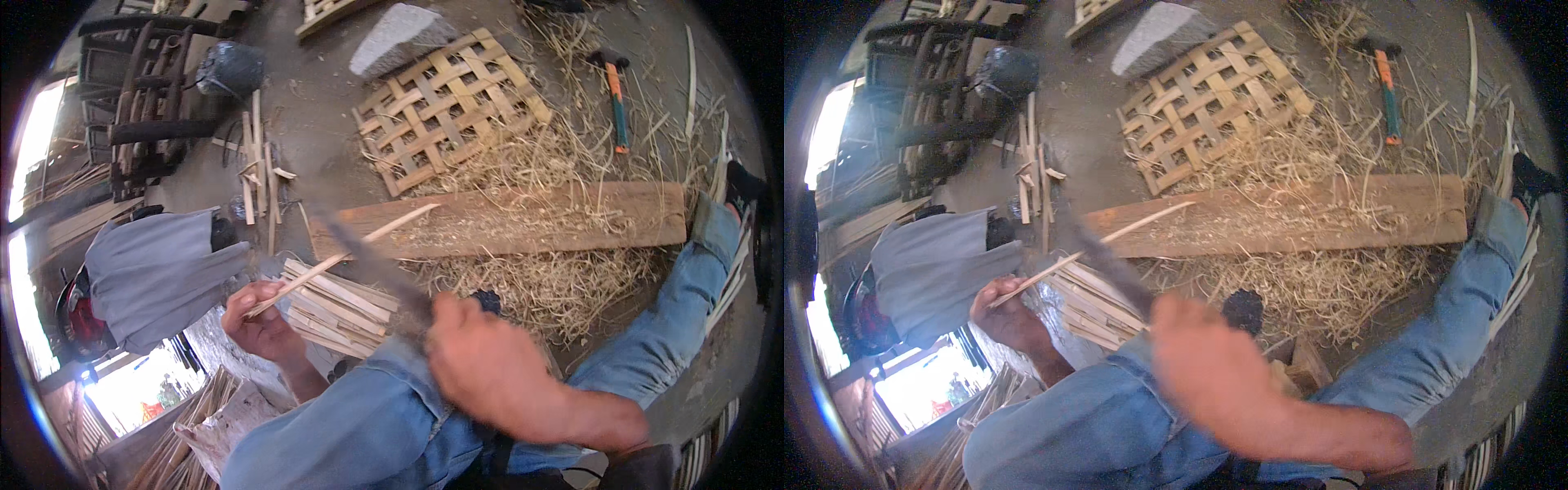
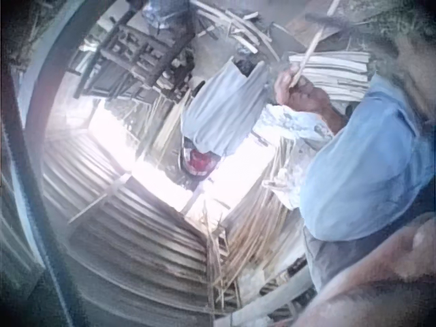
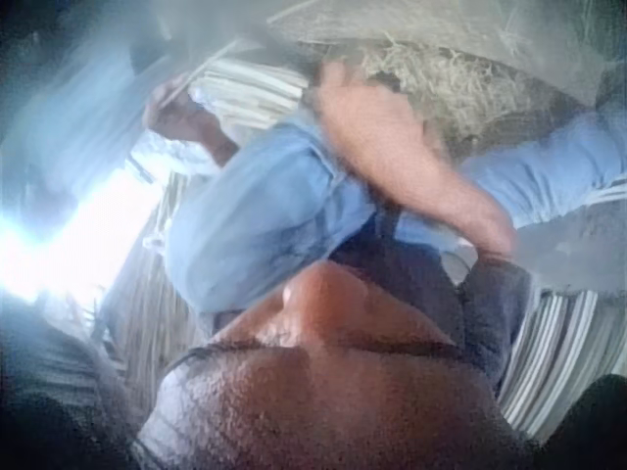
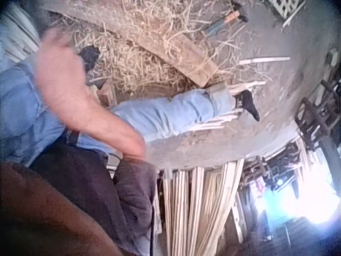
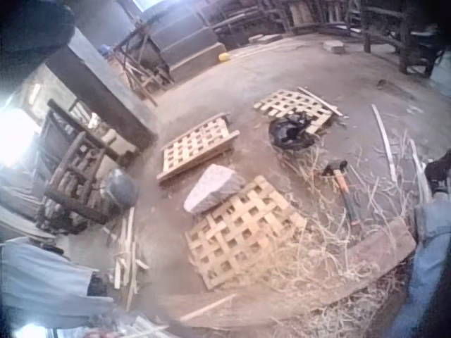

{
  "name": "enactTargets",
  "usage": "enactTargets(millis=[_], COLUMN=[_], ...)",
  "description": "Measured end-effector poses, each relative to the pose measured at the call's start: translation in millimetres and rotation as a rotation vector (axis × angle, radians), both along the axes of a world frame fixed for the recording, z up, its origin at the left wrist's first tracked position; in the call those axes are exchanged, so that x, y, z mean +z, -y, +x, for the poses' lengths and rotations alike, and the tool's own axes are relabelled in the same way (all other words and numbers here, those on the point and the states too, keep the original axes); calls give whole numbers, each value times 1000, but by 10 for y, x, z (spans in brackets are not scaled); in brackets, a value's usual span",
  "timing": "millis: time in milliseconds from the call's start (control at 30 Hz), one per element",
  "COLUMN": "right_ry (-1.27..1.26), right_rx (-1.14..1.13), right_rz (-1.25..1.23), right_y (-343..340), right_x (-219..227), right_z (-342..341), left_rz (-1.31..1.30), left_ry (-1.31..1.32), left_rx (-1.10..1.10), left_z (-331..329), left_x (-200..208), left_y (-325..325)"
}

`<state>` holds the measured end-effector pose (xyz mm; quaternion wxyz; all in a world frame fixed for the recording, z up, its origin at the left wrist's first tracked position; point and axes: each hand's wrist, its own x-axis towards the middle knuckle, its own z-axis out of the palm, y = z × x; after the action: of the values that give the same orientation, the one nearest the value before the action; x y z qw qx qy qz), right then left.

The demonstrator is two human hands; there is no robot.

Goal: The person sits on the floor and uses a knife to shave thin strips from a wooden stick held in the left hand. The person repeatedly shaves the stick and places the finished pieces on the floor.

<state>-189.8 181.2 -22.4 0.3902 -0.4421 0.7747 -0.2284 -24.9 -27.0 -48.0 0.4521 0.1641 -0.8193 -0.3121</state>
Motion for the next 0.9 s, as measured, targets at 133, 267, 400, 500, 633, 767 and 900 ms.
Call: enactTargets(millis=[133,267,400,500,633,767,900], right_ry=[-367,-51,226,348,580,470,412], right_rx=[30,61,-60,-73,68,-30,-56], right_rz=[-231,-140,-77,-22,-198,-60,-110], right_y=[-13,45,244,51,-113,-86,-167], right_x=[476,429,-552,-627,-113,-771,-1078], right_z=[24,21,-15,133,176,240,172], left_rz=[-3,-167,-80,-20,-37,-53,23], left_ry=[3,77,-8,50,76,133,97], left_rx=[304,190,81,15,-27,-91,-150], left_z=[301,136,107,72,73,64,157], left_x=[-172,-108,29,19,91,89,141], left_y=[28,-14,13,-10,57,59,61])
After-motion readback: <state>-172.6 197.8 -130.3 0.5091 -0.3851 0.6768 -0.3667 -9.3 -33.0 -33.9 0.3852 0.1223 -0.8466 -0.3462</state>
